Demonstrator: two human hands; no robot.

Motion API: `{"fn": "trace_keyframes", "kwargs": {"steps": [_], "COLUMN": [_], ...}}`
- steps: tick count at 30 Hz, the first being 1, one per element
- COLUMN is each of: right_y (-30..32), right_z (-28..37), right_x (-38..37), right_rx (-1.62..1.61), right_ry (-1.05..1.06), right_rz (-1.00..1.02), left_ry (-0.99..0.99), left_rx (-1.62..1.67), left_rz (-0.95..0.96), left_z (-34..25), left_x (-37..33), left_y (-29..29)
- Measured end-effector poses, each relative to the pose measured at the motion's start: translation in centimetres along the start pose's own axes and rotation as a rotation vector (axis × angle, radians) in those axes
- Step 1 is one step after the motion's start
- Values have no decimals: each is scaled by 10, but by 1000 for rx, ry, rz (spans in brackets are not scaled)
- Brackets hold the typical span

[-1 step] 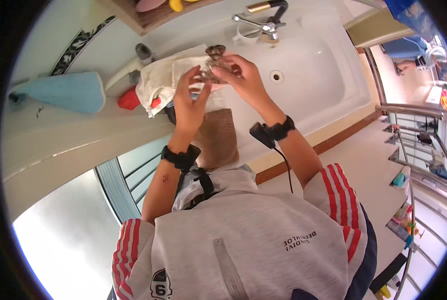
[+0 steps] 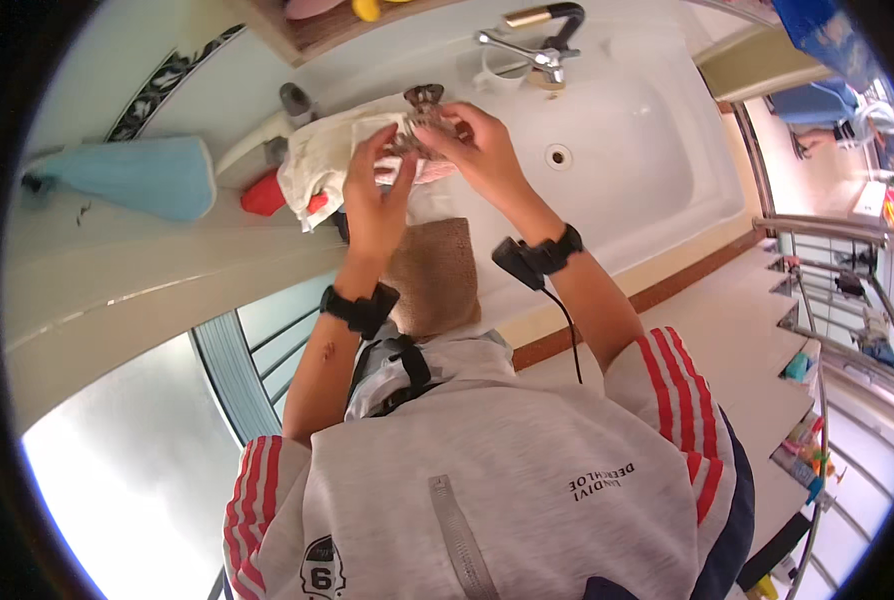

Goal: The person organizes a variety of small towels and objects on a bathroom rack. They take several folded towels, unfold them, and drape them over the bars of the towel rack, and also hang a small blue cloth and place a yellow rubber duck on a nearby shelf.

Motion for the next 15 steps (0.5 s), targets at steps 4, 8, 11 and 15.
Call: {"fn": "trace_keyframes", "kwargs": {"steps": [4, 8, 11, 15], "right_y": [-45, -80, -81, -66], "right_z": [16, -11, -27, -26], "right_x": [-50, -71, -78, -66], "right_rx": [261, 447, 458, 635], "right_ry": [262, 98, 105, 234], "right_rz": [-92, 85, 118, -105], "left_ry": [-138, -53, -73, -33], "left_rx": [-159, -421, -614, -654], "left_rz": [-159, -30, 79, 88], "left_z": [29, 85, 88, 92], "left_x": [-31, -24, -19, -6], "left_y": [35, 46, 44, 43]}}
Point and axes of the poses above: each hand's wrist, its own x-axis away from the middle knuckle, its own y-axis out of the back of the hand, z = x × y, the point moved 7 cm from there along -x, towards the middle knuckle, and after that the axes turned 10 degrees about -y, right-handed, at the moved point
